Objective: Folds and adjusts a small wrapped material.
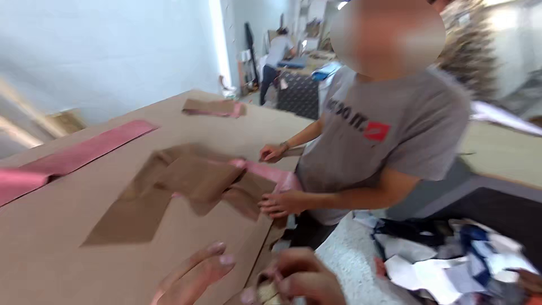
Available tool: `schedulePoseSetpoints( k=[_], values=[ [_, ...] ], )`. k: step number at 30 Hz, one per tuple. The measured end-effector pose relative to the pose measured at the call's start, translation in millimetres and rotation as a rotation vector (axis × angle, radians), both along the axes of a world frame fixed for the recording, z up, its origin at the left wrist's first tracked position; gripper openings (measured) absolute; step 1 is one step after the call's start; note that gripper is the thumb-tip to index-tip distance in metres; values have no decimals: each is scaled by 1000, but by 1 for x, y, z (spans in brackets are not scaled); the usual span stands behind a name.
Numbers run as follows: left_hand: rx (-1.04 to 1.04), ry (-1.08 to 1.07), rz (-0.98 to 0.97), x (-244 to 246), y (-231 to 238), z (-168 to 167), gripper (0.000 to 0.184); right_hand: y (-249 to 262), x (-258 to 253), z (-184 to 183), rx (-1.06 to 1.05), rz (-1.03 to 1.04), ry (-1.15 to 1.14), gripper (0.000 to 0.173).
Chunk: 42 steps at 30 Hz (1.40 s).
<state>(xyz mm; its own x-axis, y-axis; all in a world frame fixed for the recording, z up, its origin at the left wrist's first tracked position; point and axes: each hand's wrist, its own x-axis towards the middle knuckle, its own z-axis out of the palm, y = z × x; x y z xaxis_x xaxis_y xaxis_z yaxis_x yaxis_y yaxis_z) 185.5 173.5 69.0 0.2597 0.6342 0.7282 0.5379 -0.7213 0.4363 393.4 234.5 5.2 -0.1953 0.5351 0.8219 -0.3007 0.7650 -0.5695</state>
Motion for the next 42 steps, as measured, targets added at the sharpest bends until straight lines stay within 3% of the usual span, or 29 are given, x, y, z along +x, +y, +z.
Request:
schedulePoseSetpoints(
  k=[2, 6, 18, 25, 31, 37, 42],
  values=[
    [62, -11, 72, -6, -9, -13, 34, 2, -1, 0, 9, 24, -33, 33],
    [62, 35, 98, -6, -11, -23, 32, 3, 1, -1, 17, 42, -62, 32],
    [80, 135, 73, 5, -2, -12, 31, 7, 8, 4, 103, 32, -192, 33],
    [50, 93, 81, 14, -7, -3, 30, -7, 7, 6, 13, -63, -114, 30],
    [-105, -89, 24, 22, -9, 3, 12, -15, 7, 24, -95, -59, -99, 16],
    [-300, -433, -31, 32, -5, -3, 6, -17, 0, 30, -327, 20, -34, 12],
    [-571, -680, -103, 35, -3, 1, 27, -11, -1, 33, -573, 311, 58, 16]
  ],
)
